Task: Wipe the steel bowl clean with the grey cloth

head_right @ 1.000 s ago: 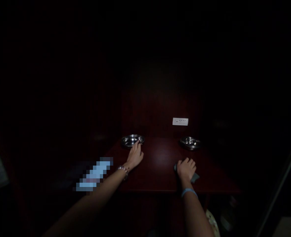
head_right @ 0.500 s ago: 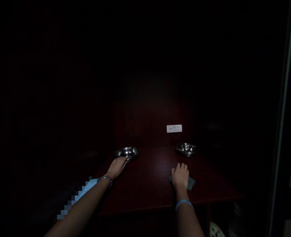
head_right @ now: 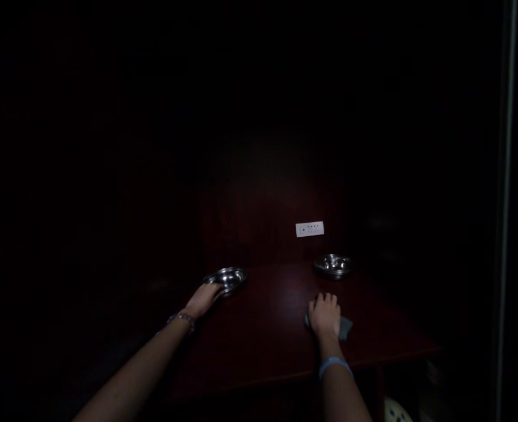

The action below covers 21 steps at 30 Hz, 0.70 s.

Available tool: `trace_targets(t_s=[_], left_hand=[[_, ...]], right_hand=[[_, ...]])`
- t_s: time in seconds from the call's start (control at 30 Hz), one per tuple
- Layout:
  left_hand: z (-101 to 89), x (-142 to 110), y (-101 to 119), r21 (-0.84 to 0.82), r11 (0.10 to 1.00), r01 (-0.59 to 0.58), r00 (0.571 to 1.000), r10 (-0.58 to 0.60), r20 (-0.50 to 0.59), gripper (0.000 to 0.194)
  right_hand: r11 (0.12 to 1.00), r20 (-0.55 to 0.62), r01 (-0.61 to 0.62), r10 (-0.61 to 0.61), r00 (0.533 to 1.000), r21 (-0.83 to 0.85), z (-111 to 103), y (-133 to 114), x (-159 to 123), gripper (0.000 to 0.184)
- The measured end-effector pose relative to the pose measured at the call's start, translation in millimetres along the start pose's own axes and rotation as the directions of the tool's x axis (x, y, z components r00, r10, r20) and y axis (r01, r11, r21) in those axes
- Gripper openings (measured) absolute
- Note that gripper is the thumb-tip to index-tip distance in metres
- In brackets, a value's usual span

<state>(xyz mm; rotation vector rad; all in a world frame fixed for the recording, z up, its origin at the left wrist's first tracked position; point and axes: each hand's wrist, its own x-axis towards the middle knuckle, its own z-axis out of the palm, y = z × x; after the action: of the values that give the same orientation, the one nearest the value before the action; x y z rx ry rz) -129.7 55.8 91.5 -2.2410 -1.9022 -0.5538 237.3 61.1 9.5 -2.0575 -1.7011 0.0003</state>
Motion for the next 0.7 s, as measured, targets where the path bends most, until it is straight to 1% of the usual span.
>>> trace_targets(t_s=[0.07,0.23,0.47,0.57,0.7], left_hand=[[1.2,3.1,-4.2,0.012,1.0,-0.023,0.999,0.023,0.022,0.032],[4.7,11.3,-13.3,0.007,0.998,-0.058,0.998,0.058,0.022,0.029],[0.1,20.5,-14.9,0.019,0.998,0.055,0.998,-0.055,0.027,0.021],[-3.8,23.8,-15.6,0.053,0.997,0.05,0.998,-0.052,0.045,0.02],[-8.2,26.4,-19.4,0.062,0.998,0.033,0.999,-0.035,0.041,0.022]], right_hand=[[1.0,0.003,0.004,-0.004,1.0,0.005,0.2,0.2,1.4,0.043],[1.0,0.01,-0.003,0.002,1.0,0.015,1.5,-0.3,3.5,0.043],[1.0,0.008,0.014,-0.014,1.0,0.01,4.2,1.2,4.1,0.041],[1.0,0.007,0.022,-0.022,1.0,0.003,3.7,2.0,3.8,0.041],[1.0,0.016,0.02,-0.02,1.0,-0.005,3.2,2.4,4.3,0.042]])
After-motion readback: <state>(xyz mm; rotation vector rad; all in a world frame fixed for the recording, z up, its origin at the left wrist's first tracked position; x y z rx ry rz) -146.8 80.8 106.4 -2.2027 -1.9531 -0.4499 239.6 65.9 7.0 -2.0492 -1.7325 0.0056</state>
